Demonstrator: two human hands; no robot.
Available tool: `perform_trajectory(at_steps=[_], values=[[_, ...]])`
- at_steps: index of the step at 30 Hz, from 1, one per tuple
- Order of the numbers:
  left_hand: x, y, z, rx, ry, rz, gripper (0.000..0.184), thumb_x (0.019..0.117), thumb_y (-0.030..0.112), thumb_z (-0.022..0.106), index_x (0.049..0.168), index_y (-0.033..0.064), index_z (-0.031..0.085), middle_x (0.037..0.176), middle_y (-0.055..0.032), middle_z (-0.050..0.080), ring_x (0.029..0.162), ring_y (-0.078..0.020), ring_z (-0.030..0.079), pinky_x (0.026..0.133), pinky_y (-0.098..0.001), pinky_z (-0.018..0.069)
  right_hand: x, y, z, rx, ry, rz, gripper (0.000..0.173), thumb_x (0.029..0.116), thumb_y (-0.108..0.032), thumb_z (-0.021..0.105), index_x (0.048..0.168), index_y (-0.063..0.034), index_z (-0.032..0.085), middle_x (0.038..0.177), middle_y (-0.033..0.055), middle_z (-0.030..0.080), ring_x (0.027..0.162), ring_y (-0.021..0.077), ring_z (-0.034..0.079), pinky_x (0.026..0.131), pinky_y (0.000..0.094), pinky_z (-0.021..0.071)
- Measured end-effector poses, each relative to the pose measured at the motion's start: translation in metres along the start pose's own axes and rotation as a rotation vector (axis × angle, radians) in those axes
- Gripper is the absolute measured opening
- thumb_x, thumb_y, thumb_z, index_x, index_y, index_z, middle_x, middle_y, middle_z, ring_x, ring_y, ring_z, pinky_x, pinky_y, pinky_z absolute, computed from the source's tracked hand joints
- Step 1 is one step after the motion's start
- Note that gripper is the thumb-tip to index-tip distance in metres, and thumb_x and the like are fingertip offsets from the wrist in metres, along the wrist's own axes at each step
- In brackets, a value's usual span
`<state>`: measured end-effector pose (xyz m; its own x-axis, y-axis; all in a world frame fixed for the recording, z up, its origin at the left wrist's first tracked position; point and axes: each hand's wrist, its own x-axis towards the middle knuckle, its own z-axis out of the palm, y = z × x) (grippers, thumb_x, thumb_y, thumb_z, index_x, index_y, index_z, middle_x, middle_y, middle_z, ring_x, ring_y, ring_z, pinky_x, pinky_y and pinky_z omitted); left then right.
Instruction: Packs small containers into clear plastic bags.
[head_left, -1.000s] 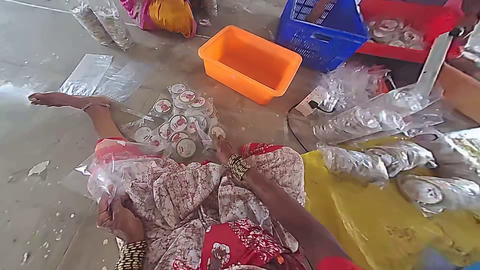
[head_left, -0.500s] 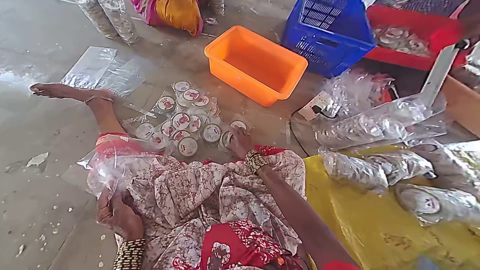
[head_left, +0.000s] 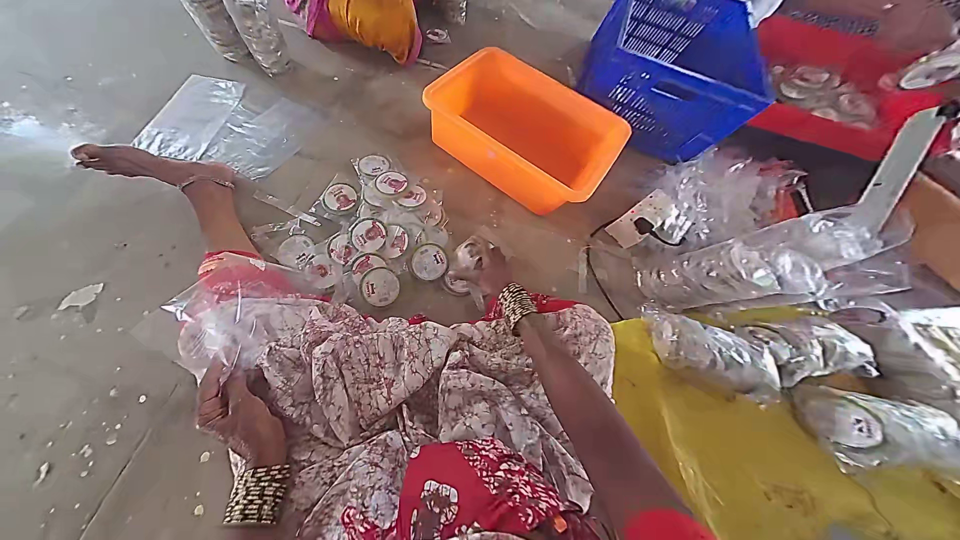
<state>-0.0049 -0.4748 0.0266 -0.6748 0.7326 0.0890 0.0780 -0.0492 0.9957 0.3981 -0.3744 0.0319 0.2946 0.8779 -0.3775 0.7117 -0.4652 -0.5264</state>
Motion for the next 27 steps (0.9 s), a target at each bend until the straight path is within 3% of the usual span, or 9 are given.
perform_trajectory(at_steps=[4, 8, 11, 14, 16, 19, 20, 24, 27], values=[[0.003, -0.004, 0.001, -0.014, 0.018, -0.003, 0.036, 0.0997, -0.003, 0.047, 0.134, -0.0089, 0.053, 0.117, -0.0042, 0.064, 0.077, 0.0024, 0.061, 0.069, -0.0153, 0.0531, 0.001, 0.007, -0.03, 0.235, 0.067, 0.084, 0.102, 0.0802, -0.047, 0.085, 0.16, -0.0148, 0.031, 0.152, 0.0348, 0.039, 0.139, 0.0535, 0.04, 0.108, 0.0683, 0.039], [0.003, -0.004, 0.003, -0.042, -0.015, 0.043, 0.036, 0.0993, -0.004, 0.044, 0.133, -0.0088, 0.054, 0.117, -0.0021, 0.065, 0.07, 0.0031, 0.059, 0.063, -0.0141, 0.0515, 0.01, 0.01, -0.029, 0.379, 0.036, 0.039, 0.104, 0.0778, -0.05, 0.086, 0.161, -0.0194, 0.03, 0.155, 0.0285, 0.041, 0.137, 0.0473, 0.046, 0.105, 0.0646, 0.0436], [0.002, -0.003, 0.004, -0.05, -0.02, 0.054, 0.035, 0.098, -0.004, 0.045, 0.132, -0.008, 0.054, 0.112, 0.0009, 0.066, 0.069, 0.0032, 0.059, 0.063, -0.0143, 0.0519, 0.007, -0.019, -0.013, 0.228, -0.014, -0.042, 0.094, 0.0786, -0.039, 0.088, 0.155, -0.0112, 0.04, 0.146, 0.0318, 0.046, 0.13, 0.049, 0.049, 0.103, 0.0651, 0.044], [0.001, -0.003, 0.003, -0.054, -0.018, 0.055, 0.035, 0.0988, -0.003, 0.045, 0.132, -0.0078, 0.054, 0.116, 0.0006, 0.066, 0.073, 0.0027, 0.061, 0.065, -0.0154, 0.0533, 0.017, -0.039, 0.023, -0.041, 0.002, -0.126, 0.089, 0.0762, -0.045, 0.088, 0.149, -0.0127, 0.049, 0.143, 0.0283, 0.052, 0.131, 0.0472, 0.05, 0.101, 0.0642, 0.0463], [0.002, -0.004, 0.002, -0.052, -0.017, 0.05, 0.035, 0.0991, -0.003, 0.045, 0.133, -0.0082, 0.053, 0.118, 0.0004, 0.066, 0.077, 0.0025, 0.063, 0.069, -0.0162, 0.0546, 0.019, -0.054, 0.047, -0.202, -0.009, -0.144, 0.099, 0.0751, -0.056, 0.085, 0.155, -0.0149, 0.043, 0.156, 0.0274, 0.04, 0.143, 0.0475, 0.038, 0.109, 0.0666, 0.0378], [0.001, -0.002, 0.004, -0.04, -0.013, 0.048, 0.035, 0.0989, -0.003, 0.044, 0.132, -0.0094, 0.052, 0.119, 0.0, 0.065, 0.081, 0.0028, 0.063, 0.073, -0.0166, 0.0548, 0.029, -0.059, 0.084, -0.356, -0.041, -0.146, 0.128, 0.0677, -0.074, 0.08, 0.166, -0.023, 0.017, 0.171, 0.0243, 0.005, 0.156, 0.0494, 0.004, 0.115, 0.0778, 0.0126], [0.002, -0.002, 0.005, -0.04, -0.007, 0.043, 0.035, 0.0988, -0.004, 0.044, 0.132, -0.0093, 0.053, 0.118, -0.0001, 0.066, 0.08, 0.0025, 0.063, 0.072, -0.0166, 0.0548, 0.035, -0.055, 0.096, -0.408, -0.026, -0.154, 0.134, 0.0641, -0.08, 0.078, 0.167, -0.0252, 0.012, 0.171, 0.024, 0.001, 0.156, 0.0495, 0.002, 0.114, 0.0782, 0.013], [0.002, 0.0, 0.005, -0.034, -0.021, 0.051, 0.035, 0.0994, -0.002, 0.044, 0.133, -0.0078, 0.053, 0.118, 0.0012, 0.065, 0.081, 0.0028, 0.063, 0.073, -0.0162, 0.0548, 0.031, -0.062, 0.088, -0.442, -0.064, -0.2, 0.117, 0.0741, -0.066, 0.079, 0.166, -0.0251, 0.02, 0.164, 0.0261, 0.027, 0.147, 0.0485, 0.03, 0.109, 0.0699, 0.0312], [0.003, -0.002, 0.005, -0.049, -0.035, 0.074, 0.035, 0.0993, -0.003, 0.043, 0.132, -0.0085, 0.053, 0.119, 0.0008, 0.066, 0.08, 0.0025, 0.063, 0.072, -0.0166, 0.0552, 0.029, -0.064, 0.082, -0.457, -0.091, -0.189, 0.11, 0.0762, -0.058, 0.08, 0.164, -0.0226, 0.024, 0.16, 0.0294, 0.031, 0.143, 0.0512, 0.035, 0.107, 0.0701, 0.0339]])
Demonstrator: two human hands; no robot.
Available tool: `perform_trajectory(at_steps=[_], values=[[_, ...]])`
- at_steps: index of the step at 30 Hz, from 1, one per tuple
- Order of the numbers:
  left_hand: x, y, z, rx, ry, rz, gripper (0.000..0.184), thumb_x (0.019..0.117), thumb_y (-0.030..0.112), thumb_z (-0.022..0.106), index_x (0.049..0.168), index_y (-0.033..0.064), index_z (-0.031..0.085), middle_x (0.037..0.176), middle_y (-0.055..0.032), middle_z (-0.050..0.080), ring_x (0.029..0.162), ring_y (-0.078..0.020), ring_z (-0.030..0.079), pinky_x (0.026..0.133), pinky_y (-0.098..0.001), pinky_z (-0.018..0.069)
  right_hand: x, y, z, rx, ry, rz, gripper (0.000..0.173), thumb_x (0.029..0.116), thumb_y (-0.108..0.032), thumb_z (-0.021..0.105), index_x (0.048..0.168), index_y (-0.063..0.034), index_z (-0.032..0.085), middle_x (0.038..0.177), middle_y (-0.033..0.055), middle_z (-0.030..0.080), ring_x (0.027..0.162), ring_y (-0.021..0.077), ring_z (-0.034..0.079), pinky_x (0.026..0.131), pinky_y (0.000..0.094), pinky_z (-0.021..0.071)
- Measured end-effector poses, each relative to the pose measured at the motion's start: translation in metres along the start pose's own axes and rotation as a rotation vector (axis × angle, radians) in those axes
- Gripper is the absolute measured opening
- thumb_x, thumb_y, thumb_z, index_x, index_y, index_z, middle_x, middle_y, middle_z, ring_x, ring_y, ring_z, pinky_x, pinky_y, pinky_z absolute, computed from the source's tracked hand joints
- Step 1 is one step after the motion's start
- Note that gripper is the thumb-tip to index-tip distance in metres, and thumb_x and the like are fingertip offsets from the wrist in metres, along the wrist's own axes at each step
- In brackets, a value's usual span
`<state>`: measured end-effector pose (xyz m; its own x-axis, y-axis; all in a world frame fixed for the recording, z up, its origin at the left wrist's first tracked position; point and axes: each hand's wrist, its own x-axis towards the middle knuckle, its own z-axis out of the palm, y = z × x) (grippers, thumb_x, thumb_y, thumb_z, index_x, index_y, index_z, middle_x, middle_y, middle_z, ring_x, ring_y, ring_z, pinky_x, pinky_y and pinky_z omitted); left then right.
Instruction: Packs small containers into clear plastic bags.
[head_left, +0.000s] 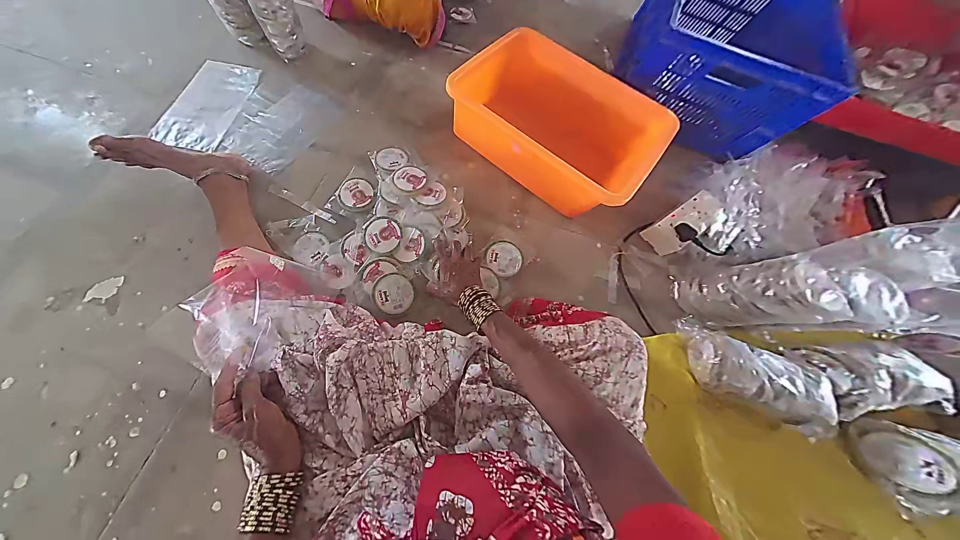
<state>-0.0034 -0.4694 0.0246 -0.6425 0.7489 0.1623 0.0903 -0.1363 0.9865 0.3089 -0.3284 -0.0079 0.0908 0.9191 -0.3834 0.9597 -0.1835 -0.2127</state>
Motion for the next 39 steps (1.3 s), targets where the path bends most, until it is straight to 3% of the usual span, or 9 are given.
perform_trajectory(at_steps=[6, 11, 16, 22, 26, 29, 33, 36, 39], values=[[-0.002, 0.003, -0.001, -0.005, 0.042, -0.044, 0.034, 0.0987, -0.005, 0.045, 0.132, -0.0094, 0.053, 0.12, -0.0004, 0.065, 0.082, 0.0027, 0.063, 0.074, -0.0162, 0.0546, -0.01, 0.012, -0.018, 0.03, 0.048, 0.072, 0.106, 0.076, -0.052, 0.08, 0.162, -0.0144, 0.031, 0.161, 0.0302, 0.029, 0.143, 0.0518, 0.034, 0.106, 0.0709, 0.0341], [-0.001, 0.001, -0.001, -0.049, 0.049, -0.031, 0.032, 0.0981, -0.004, 0.045, 0.128, -0.0097, 0.055, 0.12, -0.0006, 0.066, 0.085, 0.0013, 0.064, 0.075, -0.0183, 0.0558, -0.031, 0.036, -0.036, 0.155, 0.176, 0.052, 0.095, 0.0782, -0.041, 0.085, 0.156, -0.0112, 0.039, 0.149, 0.0235, 0.05, 0.137, 0.042, 0.047, 0.107, 0.0607, 0.04], [0.0, -0.004, -0.004, -0.087, 0.019, 0.011, 0.032, 0.1015, 0.003, 0.041, 0.127, -0.0088, 0.056, 0.118, 0.0006, 0.067, 0.085, 0.0011, 0.065, 0.076, -0.0179, 0.0553, -0.047, 0.041, -0.055, 0.472, -0.02, 0.118, 0.093, 0.0811, -0.025, 0.087, 0.155, -0.0065, 0.033, 0.142, 0.0292, 0.054, 0.132, 0.042, 0.054, 0.112, 0.0554, 0.0417], [-0.005, 0.003, -0.005, -0.088, 0.044, -0.03, 0.03, 0.1016, 0.002, 0.044, 0.126, -0.0072, 0.057, 0.1, 0.0061, 0.068, 0.072, 0.003, 0.063, 0.067, -0.0152, 0.0546, -0.067, 0.039, -0.063, 0.546, -0.085, 0.064, 0.05, 0.079, -0.023, 0.086, 0.114, 0.0079, 0.066, 0.118, 0.0257, 0.066, 0.113, 0.0351, 0.062, 0.101, 0.053, 0.0477], [-0.009, 0.01, -0.004, -0.117, 0.037, -0.071, 0.031, 0.1065, 0.008, 0.039, 0.131, -0.0045, 0.054, 0.093, 0.0076, 0.068, 0.07, 0.0009, 0.065, 0.067, -0.0179, 0.0572, -0.096, 0.04, -0.082, 1.311, 0.01, -0.043, 0.015, 0.0824, 0.005, 0.075, 0.094, 0.0005, 0.067, 0.082, 0.0062, 0.073, 0.074, 0.0114, 0.07, 0.072, 0.0285, 0.0604], [-0.014, 0.028, 0.016, -0.042, -0.23, -0.042, 0.05, 0.1099, 0.027, 0.031, 0.144, -0.0081, 0.042, 0.122, -0.006, 0.064, 0.085, -0.0051, 0.067, 0.076, -0.0235, 0.058, -0.12, 0.04, -0.113, 1.61, -0.034, -0.125, 0.011, 0.088, 0.005, 0.067, 0.096, -0.0025, 0.067, 0.079, 0.005, 0.073, 0.071, 0.0114, 0.071, 0.068, 0.0272, 0.0615], [-0.017, 0.048, 0.072, -0.095, -0.691, 0.088, 0.082, 0.1008, 0.056, 0.048, 0.152, -0.008, 0.036, 0.155, -0.0202, 0.043, 0.124, -0.0195, 0.062, 0.098, -0.0361, 0.0553, -0.153, 0.035, -0.146, 1.676, -0.151, -0.311, 0.015, 0.0858, 0.002, 0.066, 0.098, -0.0061, 0.068, 0.081, 0.0047, 0.074, 0.071, 0.0091, 0.072, 0.066, 0.0251, 0.0617], [-0.029, 0.057, 0.109, -0.215, -0.981, 0.076, 0.098, 0.0925, 0.067, 0.056, 0.158, -0.0013, 0.028, 0.164, -0.0167, 0.031, 0.145, -0.0221, 0.041, 0.115, -0.0412, 0.0415, -0.18, 0.03, -0.161, 1.768, -0.305, -0.42, 0.018, 0.0839, -0.005, 0.071, 0.101, -0.0099, 0.07, 0.088, 0.0054, 0.075, 0.079, 0.0105, 0.073, 0.075, 0.0281, 0.063], [-0.059, 0.081, 0.121, -0.485, -1.085, -0.026, 0.1, 0.0858, 0.065, 0.067, 0.154, -0.0006, 0.033, 0.144, 0.0018, 0.057, 0.125, -0.0016, 0.058, 0.106, -0.0255, 0.0492, -0.201, 0.025, -0.172, 1.808, -0.339, -0.466, 0.012, 0.0841, -0.007, 0.073, 0.095, -0.0112, 0.074, 0.088, 0.0048, 0.077, 0.08, 0.01, 0.075, 0.076, 0.028, 0.0637]])
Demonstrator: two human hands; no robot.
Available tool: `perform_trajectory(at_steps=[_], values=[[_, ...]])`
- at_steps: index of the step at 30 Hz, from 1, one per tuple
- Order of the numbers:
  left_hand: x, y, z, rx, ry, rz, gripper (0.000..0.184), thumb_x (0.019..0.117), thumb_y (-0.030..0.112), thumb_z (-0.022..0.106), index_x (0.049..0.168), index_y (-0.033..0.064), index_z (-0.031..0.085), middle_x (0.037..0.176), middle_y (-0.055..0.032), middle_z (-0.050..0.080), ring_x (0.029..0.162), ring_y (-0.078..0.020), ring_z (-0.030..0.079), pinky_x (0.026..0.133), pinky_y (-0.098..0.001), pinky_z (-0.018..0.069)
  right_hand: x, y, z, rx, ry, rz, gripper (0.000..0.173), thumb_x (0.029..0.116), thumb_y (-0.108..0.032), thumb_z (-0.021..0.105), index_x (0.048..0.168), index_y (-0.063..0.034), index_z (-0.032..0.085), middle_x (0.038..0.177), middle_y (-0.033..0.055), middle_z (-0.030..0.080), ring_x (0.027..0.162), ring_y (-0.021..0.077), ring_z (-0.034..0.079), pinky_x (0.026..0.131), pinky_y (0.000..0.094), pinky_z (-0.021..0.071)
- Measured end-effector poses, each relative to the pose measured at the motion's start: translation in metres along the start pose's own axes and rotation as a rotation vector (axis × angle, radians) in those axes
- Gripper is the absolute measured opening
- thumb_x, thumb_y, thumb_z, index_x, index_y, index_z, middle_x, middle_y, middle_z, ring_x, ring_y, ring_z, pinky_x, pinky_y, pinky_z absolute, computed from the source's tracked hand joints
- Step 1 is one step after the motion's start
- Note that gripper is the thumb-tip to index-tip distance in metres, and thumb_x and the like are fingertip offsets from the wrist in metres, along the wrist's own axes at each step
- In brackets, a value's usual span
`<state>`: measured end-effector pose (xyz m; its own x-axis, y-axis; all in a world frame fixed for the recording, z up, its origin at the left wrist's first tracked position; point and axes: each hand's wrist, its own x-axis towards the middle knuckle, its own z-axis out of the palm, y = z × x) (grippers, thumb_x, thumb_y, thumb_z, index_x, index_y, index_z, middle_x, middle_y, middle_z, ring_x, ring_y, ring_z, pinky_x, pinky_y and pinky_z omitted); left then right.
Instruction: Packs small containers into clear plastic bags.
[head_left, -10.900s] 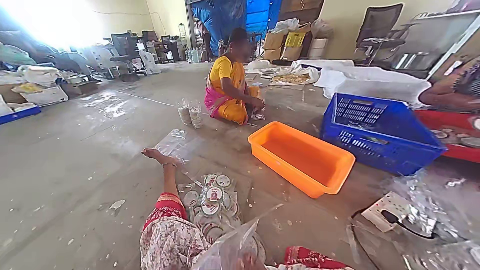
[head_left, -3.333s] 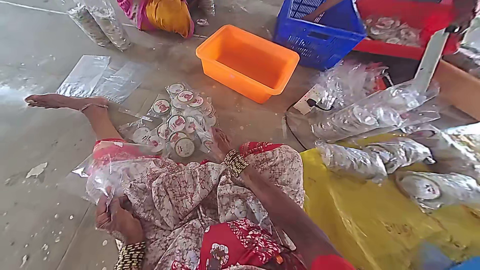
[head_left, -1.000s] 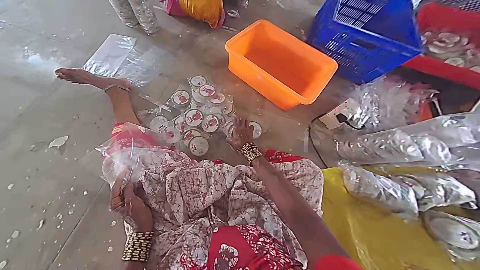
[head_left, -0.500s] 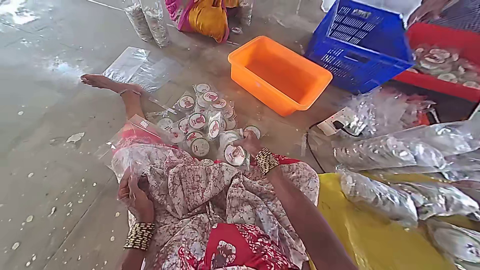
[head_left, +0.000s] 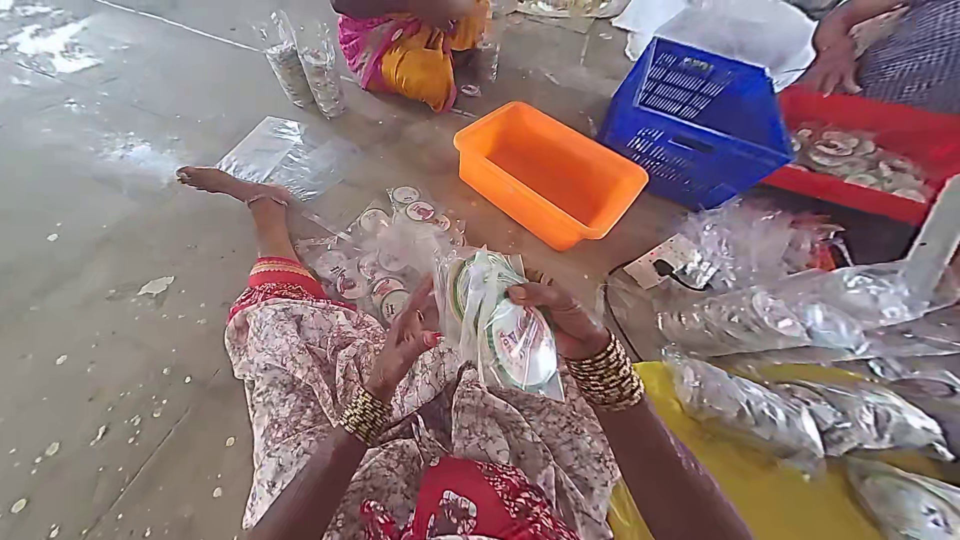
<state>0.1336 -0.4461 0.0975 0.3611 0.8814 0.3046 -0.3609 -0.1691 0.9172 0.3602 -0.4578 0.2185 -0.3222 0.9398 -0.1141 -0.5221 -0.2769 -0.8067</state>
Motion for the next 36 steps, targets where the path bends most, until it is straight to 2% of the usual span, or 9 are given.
perform_trajectory(at_steps=[3, 8, 12, 15, 18, 21, 27, 32, 36], values=[[-0.011, 0.021, 0.03, -0.234, -0.018, -0.054, 0.08, 0.0847, 0.039, 0.079, 0.148, 0.0069, 0.042, 0.13, 0.0121, 0.067, 0.114, 0.0032, 0.063, 0.101, -0.0213, 0.0524, -0.007, -0.001, 0.001, 0.033, -0.064, -0.014, 0.008, 0.0852, -0.013, 0.076, 0.093, -0.0116, 0.077, 0.088, 0.0038, 0.077, 0.082, 0.0093, 0.075, 0.077, 0.0276, 0.0634], [-0.036, 0.041, 0.046, -0.208, 0.167, -0.267, 0.069, 0.0731, 0.044, 0.086, 0.124, 0.0109, 0.055, 0.105, 0.0185, 0.069, 0.098, 0.0091, 0.064, 0.089, -0.0161, 0.0535, -0.006, 0.006, 0.01, 0.067, -0.033, -0.001, 0.007, 0.085, -0.011, 0.075, 0.092, -0.0113, 0.076, 0.087, 0.0039, 0.077, 0.08, 0.0094, 0.075, 0.076, 0.0278, 0.0636], [-0.029, 0.047, 0.041, -0.158, 0.316, -0.268, 0.029, 0.105, 0.021, 0.047, 0.126, 0.0024, 0.055, 0.11, 0.0121, 0.068, 0.105, 0.0063, 0.062, 0.096, -0.0185, 0.0505, -0.003, 0.015, 0.014, -0.042, 0.083, -0.039, 0.013, 0.0861, -0.001, 0.069, 0.097, -0.0074, 0.072, 0.088, 0.0054, 0.077, 0.081, 0.0106, 0.075, 0.077, 0.0284, 0.0634], [-0.021, 0.048, 0.044, -0.201, 0.45, -0.315, 0.032, 0.107, 0.007, 0.029, 0.122, 0.0024, 0.056, 0.104, 0.0065, 0.069, 0.1, 0.0016, 0.065, 0.093, -0.0202, 0.0539, 0.004, 0.031, 0.02, -0.325, 0.303, -0.204, 0.013, 0.0842, 0.002, 0.069, 0.096, -0.0042, 0.069, 0.085, 0.0031, 0.075, 0.079, 0.0085, 0.072, 0.077, 0.0262, 0.0612], [-0.016, 0.04, 0.054, -0.362, 0.655, -0.394, 0.035, 0.11, 0.015, 0.023, 0.12, 0.0061, 0.055, 0.097, 0.0011, 0.07, 0.091, -0.0063, 0.069, 0.084, -0.0272, 0.0588, 0.011, 0.063, 0.012, -0.79, 0.505, -0.34, 0.031, 0.0855, -0.027, 0.077, 0.105, -0.0039, 0.069, 0.093, 0.0023, 0.072, 0.087, 0.0089, 0.069, 0.082, 0.0287, 0.0587], [-0.016, 0.031, 0.06, -0.409, 0.786, -0.44, 0.036, 0.1113, 0.02, 0.024, 0.126, 0.0054, 0.053, 0.104, -0.0045, 0.067, 0.095, -0.0116, 0.067, 0.085, -0.0326, 0.0575, 0.013, 0.089, 0.002, -1.111, 0.583, -0.271, 0.075, 0.0858, -0.058, 0.069, 0.125, 0.0054, 0.064, 0.123, 0.0217, 0.064, 0.117, 0.0298, 0.059, 0.103, 0.0493, 0.0451], [-0.02, 0.014, 0.04, 0.078, 0.456, -0.181, 0.04, 0.1023, 0.003, 0.043, 0.139, -0.0127, 0.048, 0.131, -0.0129, 0.062, 0.117, -0.0039, 0.06, 0.102, -0.0214, 0.0485, 0.016, 0.096, 0.001, -0.297, 0.469, -0.144, 0.08, 0.0781, -0.012, 0.08, 0.142, 0.0022, 0.033, 0.108, 0.0127, 0.067, 0.086, 0.0163, 0.072, 0.074, 0.0309, 0.0629], [0.036, -0.004, 0.006, -0.052, 0.29, -0.231, 0.047, 0.1079, 0.02, 0.027, 0.13, -0.003, 0.06, 0.128, -0.0061, 0.067, 0.121, -0.0107, 0.059, 0.108, -0.0317, 0.0454, 0.025, 0.112, -0.047, -0.874, 0.503, -0.564, 0.073, 0.0775, -0.027, 0.085, 0.129, 0.0151, 0.055, 0.12, 0.0179, 0.069, 0.113, 0.0122, 0.066, 0.103, 0.0316, 0.053], [0.028, -0.081, -0.01, 0.137, 0.125, -0.443, 0.064, 0.1096, 0.039, 0.015, 0.145, -0.001, 0.049, 0.149, -0.0131, 0.053, 0.138, -0.0179, 0.048, 0.116, -0.0376, 0.0378, 0.037, 0.151, -0.099, -1.273, 0.35, -0.296, 0.048, 0.0868, -0.025, 0.078, 0.123, 0.0031, 0.066, 0.117, 0.018, 0.071, 0.11, 0.0273, 0.069, 0.099, 0.0453, 0.0544]])
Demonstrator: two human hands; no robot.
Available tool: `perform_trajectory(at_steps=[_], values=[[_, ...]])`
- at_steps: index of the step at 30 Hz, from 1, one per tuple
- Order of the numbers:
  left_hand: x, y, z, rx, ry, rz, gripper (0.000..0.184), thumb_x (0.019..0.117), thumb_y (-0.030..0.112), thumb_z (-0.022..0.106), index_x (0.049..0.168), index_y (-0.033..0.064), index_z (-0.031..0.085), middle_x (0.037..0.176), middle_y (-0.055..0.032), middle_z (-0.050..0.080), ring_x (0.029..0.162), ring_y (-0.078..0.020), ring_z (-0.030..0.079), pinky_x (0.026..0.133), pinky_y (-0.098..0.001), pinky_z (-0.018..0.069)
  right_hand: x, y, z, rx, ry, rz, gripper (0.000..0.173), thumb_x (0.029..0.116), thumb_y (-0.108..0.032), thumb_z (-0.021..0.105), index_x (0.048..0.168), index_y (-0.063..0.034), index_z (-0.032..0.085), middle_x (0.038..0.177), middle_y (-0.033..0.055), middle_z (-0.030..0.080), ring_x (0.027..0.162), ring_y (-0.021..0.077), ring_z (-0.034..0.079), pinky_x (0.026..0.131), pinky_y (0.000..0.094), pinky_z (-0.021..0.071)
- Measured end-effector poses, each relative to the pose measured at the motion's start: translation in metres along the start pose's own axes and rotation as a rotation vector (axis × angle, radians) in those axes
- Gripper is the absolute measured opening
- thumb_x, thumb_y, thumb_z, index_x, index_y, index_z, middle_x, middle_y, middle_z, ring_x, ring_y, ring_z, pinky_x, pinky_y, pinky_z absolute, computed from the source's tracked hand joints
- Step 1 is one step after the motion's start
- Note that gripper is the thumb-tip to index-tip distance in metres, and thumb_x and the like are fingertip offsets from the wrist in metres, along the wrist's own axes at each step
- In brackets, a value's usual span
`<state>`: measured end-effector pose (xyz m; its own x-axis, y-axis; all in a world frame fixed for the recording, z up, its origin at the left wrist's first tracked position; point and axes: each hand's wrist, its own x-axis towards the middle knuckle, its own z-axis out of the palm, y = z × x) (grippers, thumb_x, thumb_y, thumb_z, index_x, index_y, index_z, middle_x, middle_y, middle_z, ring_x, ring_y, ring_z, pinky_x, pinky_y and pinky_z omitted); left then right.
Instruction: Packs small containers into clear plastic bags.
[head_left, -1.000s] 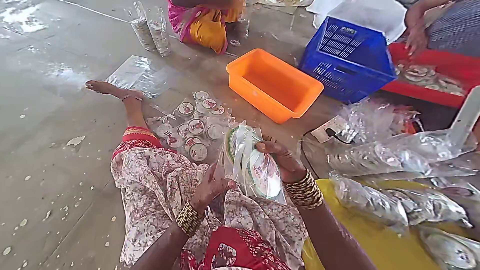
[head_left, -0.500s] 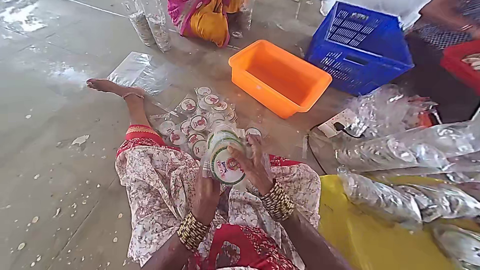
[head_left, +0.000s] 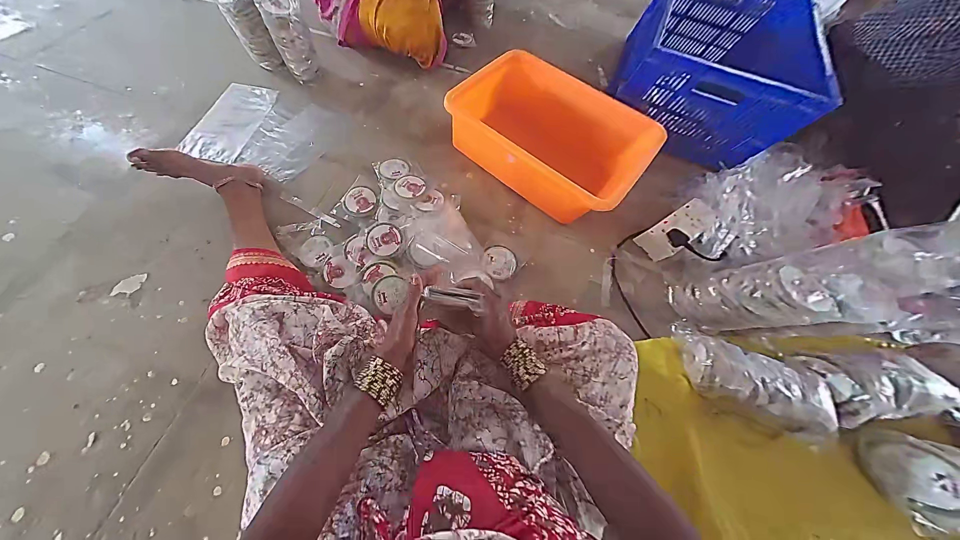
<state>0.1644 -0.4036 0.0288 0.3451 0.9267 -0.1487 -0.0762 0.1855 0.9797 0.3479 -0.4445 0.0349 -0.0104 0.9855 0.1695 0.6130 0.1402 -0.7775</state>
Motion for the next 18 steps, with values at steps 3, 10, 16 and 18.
perform_trajectory(at_steps=[3, 10, 16, 18], values=[[-0.001, -0.045, 0.004, 0.131, -0.04, -0.05, 0.062, 0.1098, 0.037, 0.018, 0.151, -0.0039, 0.042, 0.156, -0.0201, 0.043, 0.146, -0.0228, 0.04, 0.122, -0.0374, 0.0298, 0.003, 0.019, 0.008, -0.19, -0.31, 0.177, 0.062, 0.0808, -0.013, 0.075, 0.139, -0.0018, 0.058, 0.135, 0.0198, 0.063, 0.127, 0.0359, 0.059, 0.109, 0.0543, 0.0451], [-0.006, -0.008, 0.012, 0.094, 0.057, -0.041, 0.058, 0.1111, 0.034, 0.019, 0.151, -0.0015, 0.041, 0.154, -0.0152, 0.046, 0.14, -0.0138, 0.045, 0.116, -0.0303, 0.0372, -0.001, -0.002, -0.003, -0.234, -0.16, 0.074, 0.044, 0.0881, -0.016, 0.072, 0.128, 0.0028, 0.066, 0.121, 0.0232, 0.071, 0.112, 0.0397, 0.069, 0.096, 0.0577, 0.0527], [-0.007, -0.051, 0.006, 0.216, -0.065, 0.04, 0.07, 0.1066, 0.045, 0.026, 0.155, -0.0042, 0.031, 0.159, -0.0182, 0.038, 0.143, -0.0171, 0.043, 0.117, -0.0319, 0.0378, -0.002, 0.009, 0.0, -0.249, -0.419, 0.107, 0.056, 0.0849, -0.003, 0.071, 0.139, -0.0002, 0.059, 0.139, 0.0201, 0.062, 0.133, 0.0368, 0.056, 0.115, 0.0543, 0.0391], [-0.012, -0.048, 0.001, 0.18, -0.07, 0.119, 0.075, 0.1054, 0.05, 0.031, 0.155, -0.0056, 0.028, 0.158, -0.0162, 0.04, 0.138, -0.0117, 0.046, 0.113, -0.0262, 0.0403, -0.005, 0.004, -0.001, -0.208, -0.369, 0.039, 0.055, 0.0835, 0.0, 0.073, 0.137, 0.0025, 0.061, 0.135, 0.0223, 0.064, 0.129, 0.0384, 0.058, 0.112, 0.054, 0.0411]])
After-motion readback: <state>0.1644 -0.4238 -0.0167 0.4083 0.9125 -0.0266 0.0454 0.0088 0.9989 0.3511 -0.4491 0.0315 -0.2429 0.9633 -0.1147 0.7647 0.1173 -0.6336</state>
